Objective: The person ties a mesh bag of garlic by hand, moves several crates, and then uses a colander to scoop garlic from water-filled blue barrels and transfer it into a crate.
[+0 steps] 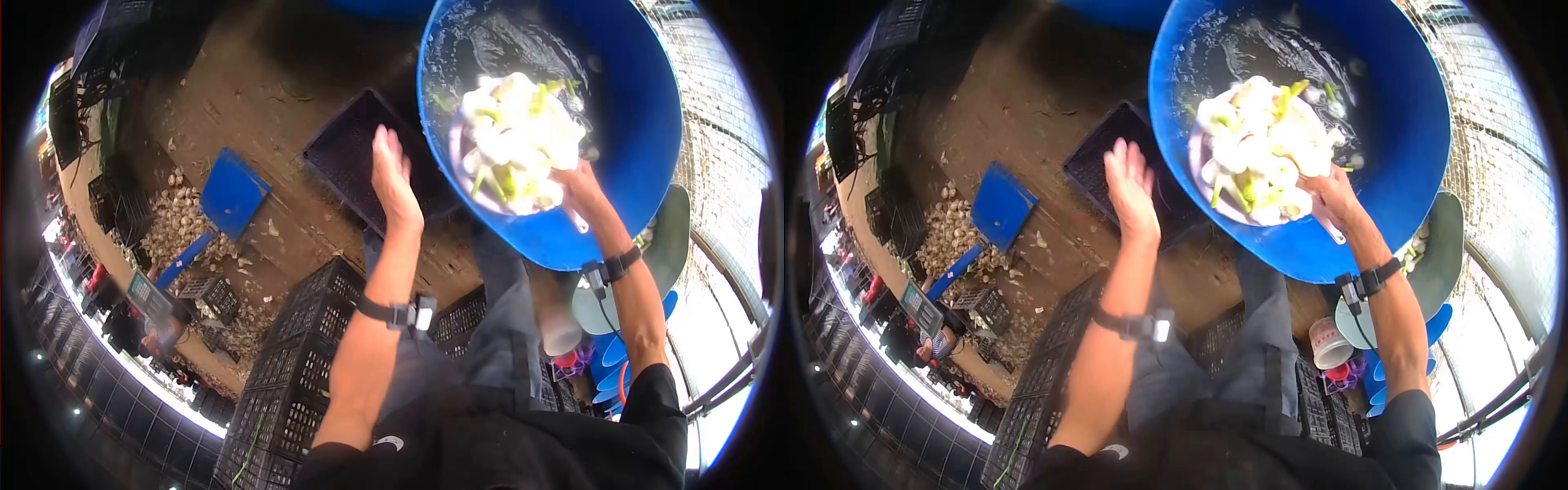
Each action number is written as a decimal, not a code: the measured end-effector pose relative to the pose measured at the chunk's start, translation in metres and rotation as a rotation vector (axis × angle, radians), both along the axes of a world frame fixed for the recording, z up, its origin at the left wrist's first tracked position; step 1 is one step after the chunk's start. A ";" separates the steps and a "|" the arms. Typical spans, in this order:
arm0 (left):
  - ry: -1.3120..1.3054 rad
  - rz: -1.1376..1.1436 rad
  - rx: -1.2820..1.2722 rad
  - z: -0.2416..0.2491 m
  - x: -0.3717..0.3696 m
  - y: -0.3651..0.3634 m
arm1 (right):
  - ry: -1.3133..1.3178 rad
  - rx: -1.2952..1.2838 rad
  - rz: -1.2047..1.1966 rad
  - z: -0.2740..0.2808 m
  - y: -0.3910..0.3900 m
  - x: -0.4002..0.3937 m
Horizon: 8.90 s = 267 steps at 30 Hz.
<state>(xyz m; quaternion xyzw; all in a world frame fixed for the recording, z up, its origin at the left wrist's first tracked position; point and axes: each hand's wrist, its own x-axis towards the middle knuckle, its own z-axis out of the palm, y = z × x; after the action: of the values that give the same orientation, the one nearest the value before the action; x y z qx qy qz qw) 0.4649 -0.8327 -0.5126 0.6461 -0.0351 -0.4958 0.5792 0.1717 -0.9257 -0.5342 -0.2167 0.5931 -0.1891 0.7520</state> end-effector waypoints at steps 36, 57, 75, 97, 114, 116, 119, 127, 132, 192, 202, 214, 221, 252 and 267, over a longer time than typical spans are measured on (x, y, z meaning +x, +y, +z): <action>0.271 0.416 0.139 -0.012 0.114 0.214 | -0.428 0.910 0.219 0.026 0.180 0.176; -1.230 -0.585 0.234 0.008 -0.006 -0.171 | 1.330 -1.126 0.915 -0.092 -0.145 -0.151; -1.163 -0.541 0.165 0.000 -0.008 -0.170 | 0.506 -0.857 0.979 -0.170 0.011 -0.043; 0.175 -0.054 -0.020 0.029 -0.044 0.019 | 0.099 -0.163 0.313 0.115 0.001 -0.024; 0.019 0.564 0.413 -0.005 0.111 0.179 | 0.929 -1.159 0.781 -0.019 0.158 0.234; -0.029 0.563 0.406 -0.007 0.140 0.196 | 0.981 -1.100 0.845 -0.033 0.147 0.245; -0.161 0.557 0.404 0.008 0.164 0.184 | 0.905 -1.214 0.912 -0.015 0.133 0.248; -0.187 0.371 0.241 0.040 0.129 0.049 | 0.513 -1.269 0.233 0.103 0.096 0.199; -0.543 -0.131 0.037 0.048 0.044 -0.076 | 0.531 -0.891 -0.207 0.146 0.016 0.075; -0.003 -0.141 0.137 0.047 -0.101 0.066 | 0.122 -0.207 0.452 0.131 -0.021 -0.010; 0.131 0.369 0.268 0.030 -0.006 0.136 | 0.964 -1.169 1.167 0.153 0.106 0.133; -0.185 0.704 0.407 0.006 0.165 0.212 | 0.762 -1.401 0.723 0.029 0.117 0.269; -0.309 0.570 0.319 0.007 0.169 0.122 | 0.638 -1.289 0.314 0.155 0.068 0.164; -0.757 -0.548 0.288 -0.009 0.014 -0.146 | 0.329 -0.569 0.330 -0.266 -0.075 -0.042; -0.862 -0.600 0.268 -0.011 0.020 -0.144 | 0.089 -0.349 0.427 -0.107 0.007 -0.023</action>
<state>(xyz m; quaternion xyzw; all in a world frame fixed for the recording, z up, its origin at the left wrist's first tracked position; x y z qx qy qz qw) 0.4849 -0.9762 -0.5235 0.8206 -0.3890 -0.3297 0.2579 0.1483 -0.9192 -0.6411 -0.4711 0.5248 -0.1162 0.6994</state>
